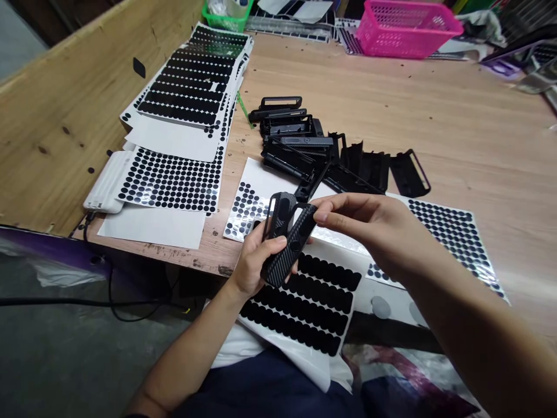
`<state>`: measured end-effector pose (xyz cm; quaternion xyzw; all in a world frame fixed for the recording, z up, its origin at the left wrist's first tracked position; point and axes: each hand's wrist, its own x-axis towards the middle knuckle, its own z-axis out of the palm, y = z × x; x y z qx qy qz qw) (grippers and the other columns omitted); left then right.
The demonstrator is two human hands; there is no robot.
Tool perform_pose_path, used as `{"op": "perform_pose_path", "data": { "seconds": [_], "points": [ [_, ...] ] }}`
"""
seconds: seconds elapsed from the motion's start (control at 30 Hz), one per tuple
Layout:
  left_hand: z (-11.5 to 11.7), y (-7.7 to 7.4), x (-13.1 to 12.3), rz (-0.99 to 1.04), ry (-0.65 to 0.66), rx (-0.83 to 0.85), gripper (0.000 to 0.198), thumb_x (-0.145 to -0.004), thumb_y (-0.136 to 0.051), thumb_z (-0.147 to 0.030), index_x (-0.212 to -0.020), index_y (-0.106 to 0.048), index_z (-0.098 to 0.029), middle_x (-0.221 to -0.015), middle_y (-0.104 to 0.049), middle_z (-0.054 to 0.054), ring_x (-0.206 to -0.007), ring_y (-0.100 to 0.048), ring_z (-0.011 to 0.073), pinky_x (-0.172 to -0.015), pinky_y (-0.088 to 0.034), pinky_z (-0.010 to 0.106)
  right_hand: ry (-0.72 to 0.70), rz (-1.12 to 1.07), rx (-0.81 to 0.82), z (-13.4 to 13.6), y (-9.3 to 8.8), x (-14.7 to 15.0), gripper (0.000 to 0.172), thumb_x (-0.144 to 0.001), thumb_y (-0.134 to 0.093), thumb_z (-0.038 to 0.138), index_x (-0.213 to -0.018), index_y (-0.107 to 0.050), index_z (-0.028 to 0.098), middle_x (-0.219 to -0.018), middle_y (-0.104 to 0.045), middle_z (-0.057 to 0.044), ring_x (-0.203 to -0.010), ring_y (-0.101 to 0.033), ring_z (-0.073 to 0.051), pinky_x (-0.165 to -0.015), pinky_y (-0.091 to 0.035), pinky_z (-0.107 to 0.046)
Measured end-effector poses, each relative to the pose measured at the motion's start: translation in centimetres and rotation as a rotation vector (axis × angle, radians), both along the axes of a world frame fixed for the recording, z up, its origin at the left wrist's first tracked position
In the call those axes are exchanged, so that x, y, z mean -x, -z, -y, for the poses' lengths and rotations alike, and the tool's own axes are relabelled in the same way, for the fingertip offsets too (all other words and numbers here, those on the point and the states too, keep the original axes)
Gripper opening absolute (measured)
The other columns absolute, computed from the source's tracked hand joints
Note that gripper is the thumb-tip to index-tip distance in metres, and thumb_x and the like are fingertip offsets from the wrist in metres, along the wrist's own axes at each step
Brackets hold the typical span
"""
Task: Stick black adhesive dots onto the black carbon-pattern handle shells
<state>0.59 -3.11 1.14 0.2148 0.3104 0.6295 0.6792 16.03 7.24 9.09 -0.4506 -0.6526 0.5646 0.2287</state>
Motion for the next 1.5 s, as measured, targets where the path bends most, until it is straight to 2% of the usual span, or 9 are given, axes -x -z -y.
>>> {"op": "perform_pose_path", "data": {
  "seconds": [0.47, 0.7, 0.9, 0.97, 1.03, 1.13, 1.2, 1.33, 1.5],
  "points": [
    [0.1, 0.1, 0.2, 0.003, 0.001, 0.002, 0.046, -0.084, -0.076, -0.043, -0.113, -0.058, -0.013, -0.095, -0.074, 0.011, -0.053, -0.064, 0.0122, -0.038, -0.047, 0.018, -0.017, 0.079, -0.221, 0.6, -0.2, 0.2, 0.039, -0.075, -0.084, 0.058, -0.083, -0.076, 0.021, -0.090, -0.080, -0.008, -0.088, -0.075, -0.027, -0.083, -0.061, -0.040],
    [0.2, 0.3, 0.1, 0.008, 0.011, -0.015, 0.045, -0.086, -0.075, -0.045, -0.113, -0.058, -0.013, -0.100, -0.074, 0.012, -0.053, -0.063, 0.0111, -0.039, -0.046, 0.018, -0.036, 0.119, -0.346, 0.9, 0.1, 0.0, 0.023, -0.086, -0.076, 0.045, -0.085, -0.075, 0.022, -0.095, -0.081, -0.006, -0.089, -0.076, -0.025, -0.086, -0.060, -0.040],
    [0.1, 0.3, 0.1, -0.008, 0.005, -0.017, 0.043, -0.086, -0.074, -0.045, -0.113, -0.059, -0.014, -0.100, -0.074, 0.012, -0.053, -0.063, 0.0109, -0.039, -0.046, 0.018, -0.027, 0.120, -0.386, 1.2, 0.6, 0.0, 0.024, -0.089, -0.074, 0.046, -0.090, -0.074, 0.022, -0.096, -0.081, -0.007, -0.090, -0.075, -0.025, -0.090, -0.060, -0.044],
    [0.1, 0.2, 0.1, -0.015, -0.007, -0.013, 0.043, -0.086, -0.074, -0.045, -0.111, -0.059, -0.014, -0.098, -0.074, 0.011, -0.053, -0.062, 0.0109, -0.039, -0.047, 0.018, -0.026, 0.103, -0.404, 1.5, 0.9, 0.1, 0.024, -0.091, -0.072, 0.046, -0.092, -0.071, 0.022, -0.106, -0.080, -0.009, -0.092, -0.075, -0.026, -0.091, -0.060, -0.045],
    [0.1, 0.1, 0.0, -0.018, -0.021, -0.006, 0.042, -0.085, -0.075, -0.045, -0.109, -0.059, -0.014, -0.086, -0.072, 0.007, -0.051, -0.061, 0.0118, -0.039, -0.046, 0.019, 0.007, 0.085, -0.451, 1.9, 1.2, 0.2, 0.030, -0.090, -0.073, 0.047, -0.106, -0.067, 0.022, -0.124, -0.074, -0.012, -0.095, -0.075, -0.026, -0.091, -0.061, -0.045],
    [0.3, 0.3, 0.0, -0.029, -0.031, 0.014, 0.039, -0.085, -0.074, -0.045, -0.107, -0.058, -0.016, -0.065, -0.065, 0.001, -0.047, -0.058, 0.0131, -0.038, -0.045, 0.019, 0.025, 0.110, -0.538, 2.4, 1.8, 0.4, 0.064, -0.080, -0.081, 0.050, -0.132, -0.058, 0.021, -0.139, -0.065, -0.016, -0.095, -0.073, -0.026, -0.087, -0.061, -0.046],
    [0.4, 0.4, 0.0, -0.046, -0.033, 0.028, 0.039, -0.086, -0.073, -0.045, -0.107, -0.057, -0.016, -0.062, -0.064, 0.000, -0.046, -0.058, 0.0135, -0.038, -0.045, 0.019, -0.033, 0.147, -0.519, 2.6, 1.9, 0.6, 0.067, -0.077, -0.082, 0.052, -0.132, -0.060, 0.019, -0.126, -0.071, -0.014, -0.089, -0.071, -0.025, -0.083, -0.061, -0.045],
    [0.4, 0.7, 0.2, -0.057, -0.009, 0.032, 0.044, -0.084, -0.074, -0.047, -0.110, -0.056, -0.016, -0.063, -0.065, 0.001, -0.047, -0.059, 0.0141, -0.038, -0.045, 0.019, -0.081, 0.172, -0.364, 2.4, 1.5, 0.9, 0.055, -0.082, -0.077, 0.056, -0.120, -0.070, 0.016, -0.083, -0.072, -0.005, -0.072, -0.066, -0.022, -0.071, -0.058, -0.040],
    [0.3, 0.6, 0.2, -0.043, 0.000, -0.011, 0.040, -0.086, -0.072, -0.046, -0.108, -0.056, -0.017, -0.061, -0.064, -0.001, -0.044, -0.056, 0.0124, -0.037, -0.043, 0.018, -0.035, 0.134, -0.216, 1.9, 1.2, 0.9, 0.067, -0.076, -0.080, 0.066, -0.118, -0.076, 0.014, -0.083, -0.075, -0.007, -0.072, -0.067, -0.024, -0.072, -0.059, -0.042]
  ]
}}
